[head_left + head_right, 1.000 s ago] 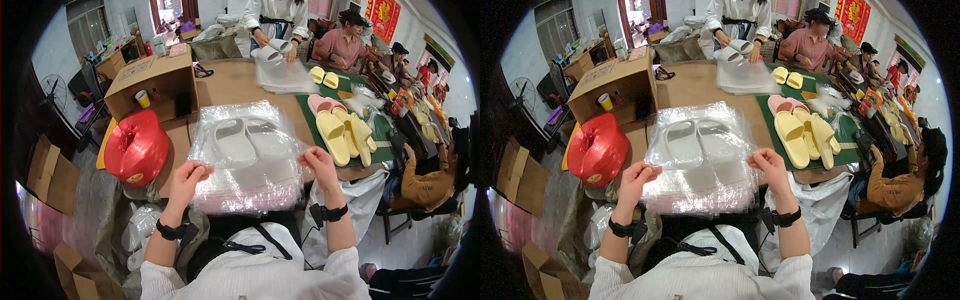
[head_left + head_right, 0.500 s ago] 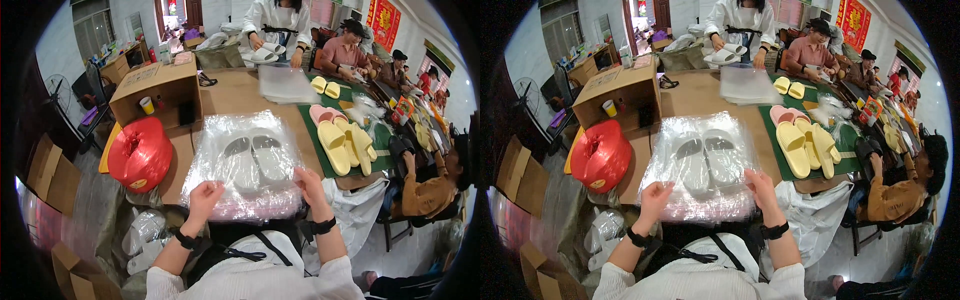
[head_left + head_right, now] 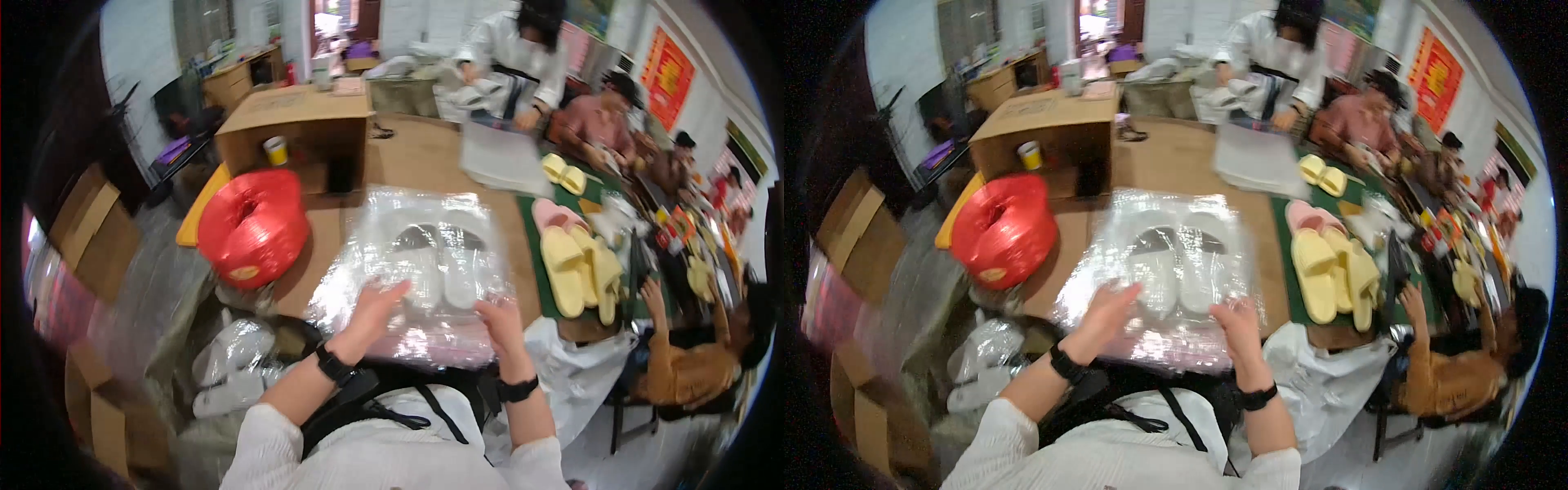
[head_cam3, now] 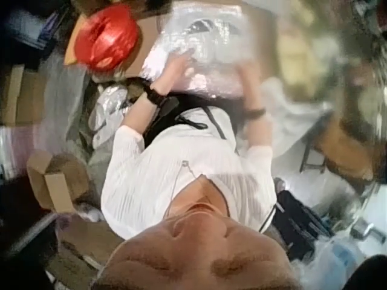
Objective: The recorder is placing pairs of slides into individual bubble-wrap bags and then into a larger transport bag in a manufacturing or distribution setting.
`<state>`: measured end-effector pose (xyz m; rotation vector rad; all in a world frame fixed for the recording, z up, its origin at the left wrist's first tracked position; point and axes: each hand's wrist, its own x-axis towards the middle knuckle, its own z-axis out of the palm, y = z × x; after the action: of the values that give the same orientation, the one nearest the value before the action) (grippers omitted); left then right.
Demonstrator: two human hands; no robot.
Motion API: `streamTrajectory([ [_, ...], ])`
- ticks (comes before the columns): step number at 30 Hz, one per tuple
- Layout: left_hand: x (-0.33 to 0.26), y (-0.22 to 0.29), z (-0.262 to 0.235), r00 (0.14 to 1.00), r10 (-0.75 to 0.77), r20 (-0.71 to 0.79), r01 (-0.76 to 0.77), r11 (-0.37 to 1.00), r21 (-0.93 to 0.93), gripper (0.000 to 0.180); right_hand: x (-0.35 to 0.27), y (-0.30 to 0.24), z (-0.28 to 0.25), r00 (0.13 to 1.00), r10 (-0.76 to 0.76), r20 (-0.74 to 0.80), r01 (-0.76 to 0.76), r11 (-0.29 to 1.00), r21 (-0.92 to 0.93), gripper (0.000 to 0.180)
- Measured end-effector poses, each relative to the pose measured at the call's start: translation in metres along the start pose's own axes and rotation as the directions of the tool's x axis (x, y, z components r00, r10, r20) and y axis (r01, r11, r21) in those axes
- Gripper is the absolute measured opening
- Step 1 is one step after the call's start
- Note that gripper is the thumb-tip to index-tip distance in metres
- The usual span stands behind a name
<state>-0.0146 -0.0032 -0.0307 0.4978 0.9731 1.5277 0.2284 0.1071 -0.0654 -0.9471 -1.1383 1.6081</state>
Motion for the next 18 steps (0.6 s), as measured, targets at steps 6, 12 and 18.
streamTrajectory([
  [6, -0.001, -0.015, 0.009, 0.999, 0.012, -0.031, -0.002, 0.956, 0.294, 0.034, -0.042, -0.026, 0.006, 0.946, -0.320, -0.049, 0.304, 0.931, -0.202, 0.036],
  [12, -0.040, -0.022, 0.016, 0.962, 0.224, 0.158, -0.186, 0.957, -0.224, 0.042, -0.055, 0.002, 0.053, 0.792, -0.593, 0.146, 0.534, 0.556, -0.637, 0.034],
  [18, -0.120, 0.015, -0.042, 0.983, 0.164, 0.081, -0.170, 0.982, 0.076, 0.044, -0.097, -0.007, 0.091, 0.665, -0.242, 0.706, 0.621, 0.704, -0.344, 0.043],
])
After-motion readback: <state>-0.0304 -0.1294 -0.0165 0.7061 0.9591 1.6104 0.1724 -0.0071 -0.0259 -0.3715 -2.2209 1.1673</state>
